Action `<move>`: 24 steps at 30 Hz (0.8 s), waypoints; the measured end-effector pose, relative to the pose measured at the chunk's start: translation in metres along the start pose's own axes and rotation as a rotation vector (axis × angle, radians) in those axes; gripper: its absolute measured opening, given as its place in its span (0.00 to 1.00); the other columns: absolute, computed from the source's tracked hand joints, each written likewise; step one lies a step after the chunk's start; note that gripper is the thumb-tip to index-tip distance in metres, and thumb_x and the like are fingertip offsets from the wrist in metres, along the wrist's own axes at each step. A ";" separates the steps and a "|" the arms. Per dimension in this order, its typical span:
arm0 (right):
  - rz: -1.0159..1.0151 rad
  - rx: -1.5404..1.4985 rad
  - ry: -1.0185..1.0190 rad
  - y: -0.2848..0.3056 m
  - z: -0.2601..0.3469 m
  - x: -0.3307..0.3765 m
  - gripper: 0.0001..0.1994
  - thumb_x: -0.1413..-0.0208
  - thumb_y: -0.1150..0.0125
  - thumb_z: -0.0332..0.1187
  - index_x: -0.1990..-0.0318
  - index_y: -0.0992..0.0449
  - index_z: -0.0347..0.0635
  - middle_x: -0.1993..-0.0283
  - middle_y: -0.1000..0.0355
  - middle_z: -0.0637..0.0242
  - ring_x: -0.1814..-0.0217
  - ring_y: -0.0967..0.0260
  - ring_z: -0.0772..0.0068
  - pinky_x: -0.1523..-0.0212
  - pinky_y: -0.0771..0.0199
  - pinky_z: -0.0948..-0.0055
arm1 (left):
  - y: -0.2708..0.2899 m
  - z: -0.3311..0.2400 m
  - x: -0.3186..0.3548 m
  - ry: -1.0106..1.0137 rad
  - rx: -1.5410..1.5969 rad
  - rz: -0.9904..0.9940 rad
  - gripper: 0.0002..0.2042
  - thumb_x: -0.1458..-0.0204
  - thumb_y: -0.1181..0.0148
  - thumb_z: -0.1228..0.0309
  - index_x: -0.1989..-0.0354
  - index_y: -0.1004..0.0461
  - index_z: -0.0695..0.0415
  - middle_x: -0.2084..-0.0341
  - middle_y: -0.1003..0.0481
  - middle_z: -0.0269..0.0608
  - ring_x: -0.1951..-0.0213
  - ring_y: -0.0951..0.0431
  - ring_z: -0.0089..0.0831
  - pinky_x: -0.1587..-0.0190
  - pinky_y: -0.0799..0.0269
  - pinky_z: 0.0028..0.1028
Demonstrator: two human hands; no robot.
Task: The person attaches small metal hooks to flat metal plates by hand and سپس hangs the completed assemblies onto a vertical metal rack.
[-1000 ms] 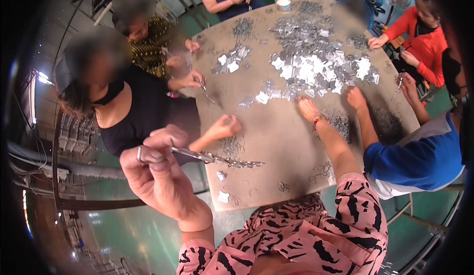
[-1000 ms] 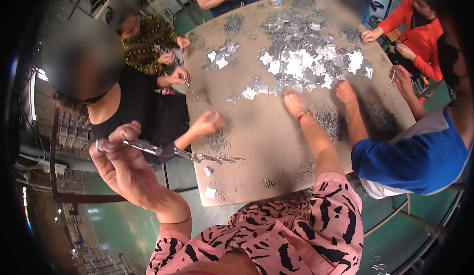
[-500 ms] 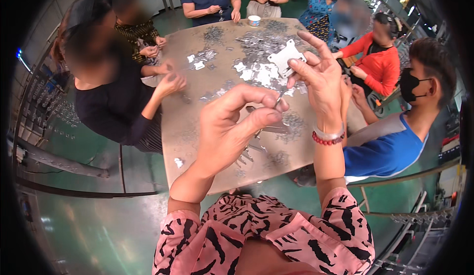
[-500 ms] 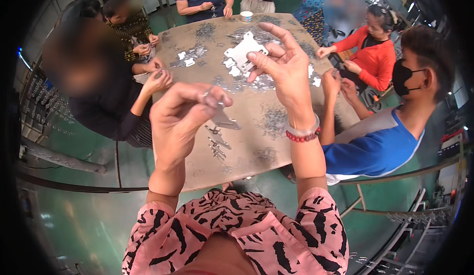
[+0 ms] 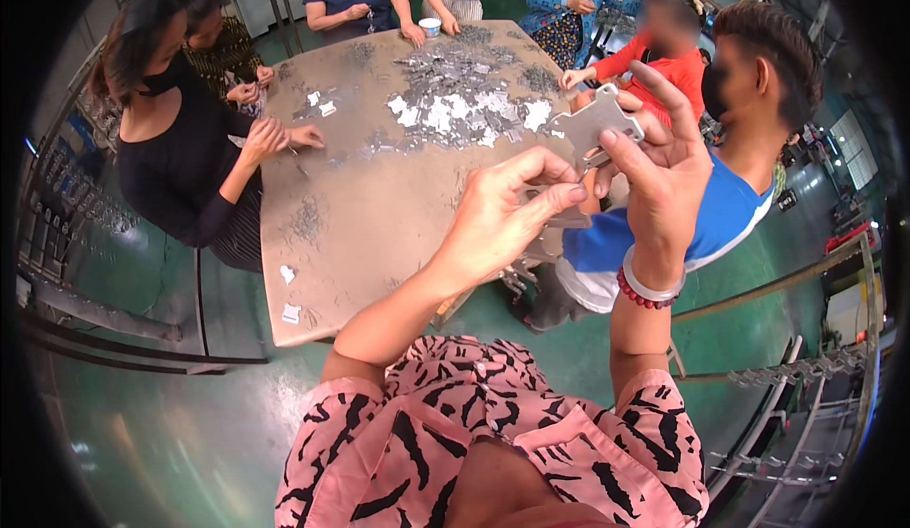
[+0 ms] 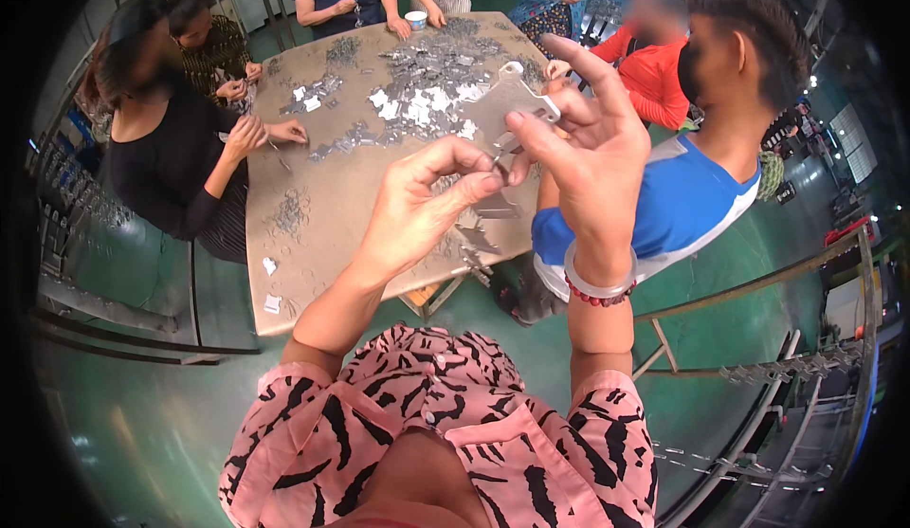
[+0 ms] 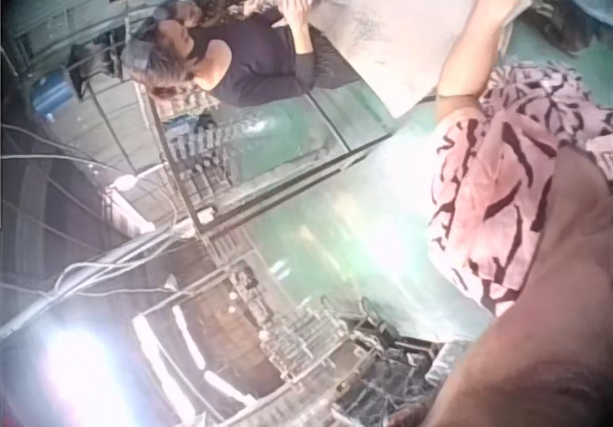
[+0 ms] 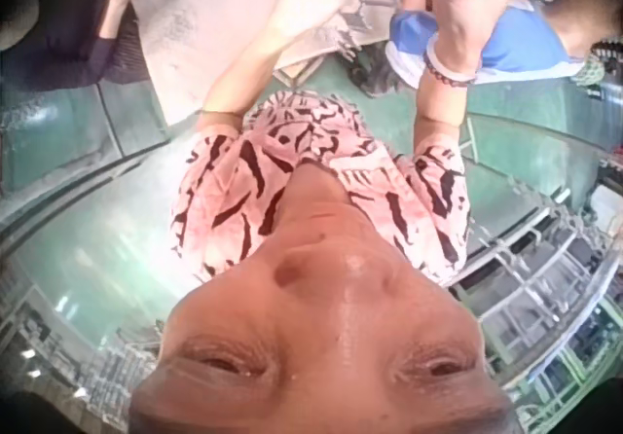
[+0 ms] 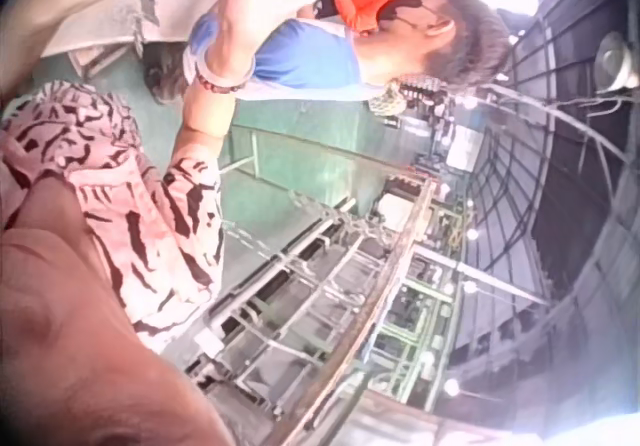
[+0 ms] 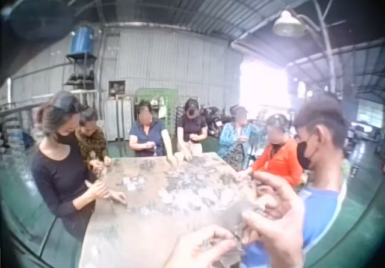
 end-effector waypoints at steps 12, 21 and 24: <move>-0.025 0.256 -0.095 0.081 -0.042 0.118 0.10 0.58 0.41 0.19 0.65 0.30 0.32 0.76 0.33 0.58 0.82 0.41 0.77 0.84 0.38 0.85 | 0.006 0.100 0.081 0.220 0.098 0.157 0.31 0.56 0.39 0.73 0.42 0.45 0.56 0.51 0.34 0.43 0.49 0.35 0.31 0.51 0.34 0.29; 0.124 0.162 -0.411 0.082 -0.080 0.154 0.10 0.59 0.34 0.26 0.72 0.31 0.34 0.79 0.30 0.52 0.79 0.38 0.74 0.87 0.39 0.83 | 0.316 0.285 0.218 0.884 -1.172 -0.837 0.15 0.54 0.42 0.60 0.74 0.28 0.63 0.76 0.25 0.52 0.70 0.25 0.50 0.66 0.30 0.42; 0.082 0.176 -0.424 0.068 -0.083 0.157 0.10 0.59 0.34 0.25 0.72 0.30 0.34 0.79 0.30 0.51 0.80 0.37 0.73 0.88 0.37 0.84 | 0.346 0.309 0.223 0.976 -1.299 -0.916 0.18 0.56 0.40 0.60 0.69 0.30 0.65 0.72 0.26 0.56 0.67 0.26 0.52 0.63 0.31 0.41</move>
Point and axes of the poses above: each hand's wrist, its own x-axis away from the middle knuckle, its own y-axis out of the back of the hand, z = x × y, the point moved 1 cm from there along -x, towards the middle knuckle
